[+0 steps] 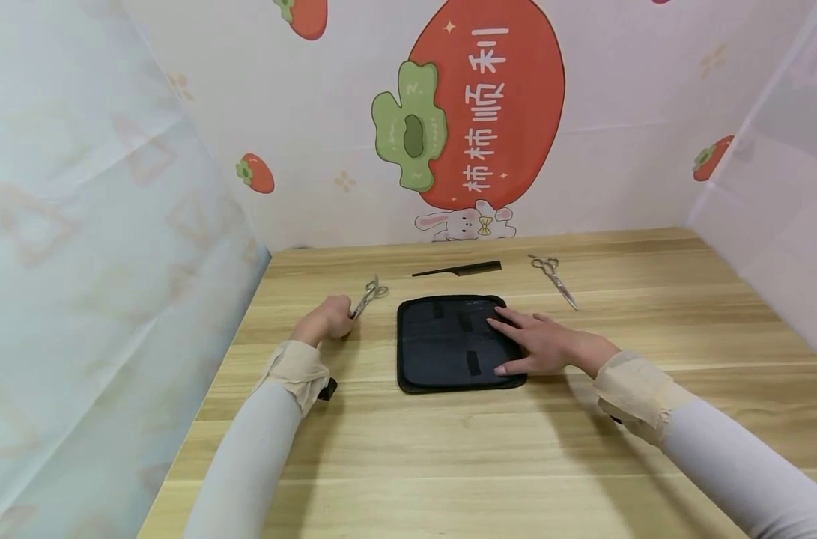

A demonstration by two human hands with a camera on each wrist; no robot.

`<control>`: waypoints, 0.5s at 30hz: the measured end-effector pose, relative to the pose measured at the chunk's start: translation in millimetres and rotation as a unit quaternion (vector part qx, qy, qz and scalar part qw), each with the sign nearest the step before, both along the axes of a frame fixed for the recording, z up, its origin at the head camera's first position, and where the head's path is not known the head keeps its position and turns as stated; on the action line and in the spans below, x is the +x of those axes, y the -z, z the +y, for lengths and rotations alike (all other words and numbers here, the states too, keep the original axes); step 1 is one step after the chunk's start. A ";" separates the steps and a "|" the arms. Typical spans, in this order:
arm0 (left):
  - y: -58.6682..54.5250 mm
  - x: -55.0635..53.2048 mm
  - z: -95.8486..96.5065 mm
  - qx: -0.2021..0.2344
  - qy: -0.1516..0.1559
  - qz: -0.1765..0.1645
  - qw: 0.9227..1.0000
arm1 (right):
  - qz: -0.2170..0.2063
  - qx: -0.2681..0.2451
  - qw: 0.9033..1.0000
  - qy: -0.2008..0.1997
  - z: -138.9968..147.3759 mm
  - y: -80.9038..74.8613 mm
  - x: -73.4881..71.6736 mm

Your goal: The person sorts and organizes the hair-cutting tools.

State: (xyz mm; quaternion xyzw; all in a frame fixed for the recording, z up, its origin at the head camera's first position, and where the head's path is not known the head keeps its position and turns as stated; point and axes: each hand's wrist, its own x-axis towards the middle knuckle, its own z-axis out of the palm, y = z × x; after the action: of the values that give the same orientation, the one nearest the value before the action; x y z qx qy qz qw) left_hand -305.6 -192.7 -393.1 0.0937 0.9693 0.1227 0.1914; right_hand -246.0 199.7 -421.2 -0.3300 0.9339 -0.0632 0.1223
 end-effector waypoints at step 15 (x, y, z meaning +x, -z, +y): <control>-1.2 12.6 14.5 -0.050 0.036 0.025 0.998 | -0.003 0.006 1.000 0.007 0.0 2.8 -0.1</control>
State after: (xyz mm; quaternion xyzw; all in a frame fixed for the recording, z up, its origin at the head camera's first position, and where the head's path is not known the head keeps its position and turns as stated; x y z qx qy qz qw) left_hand -293.1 -178.2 -391.9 0.1217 0.9748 0.0650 0.1756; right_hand -246.2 199.7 -424.0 -0.3226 0.9361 -0.0595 0.1271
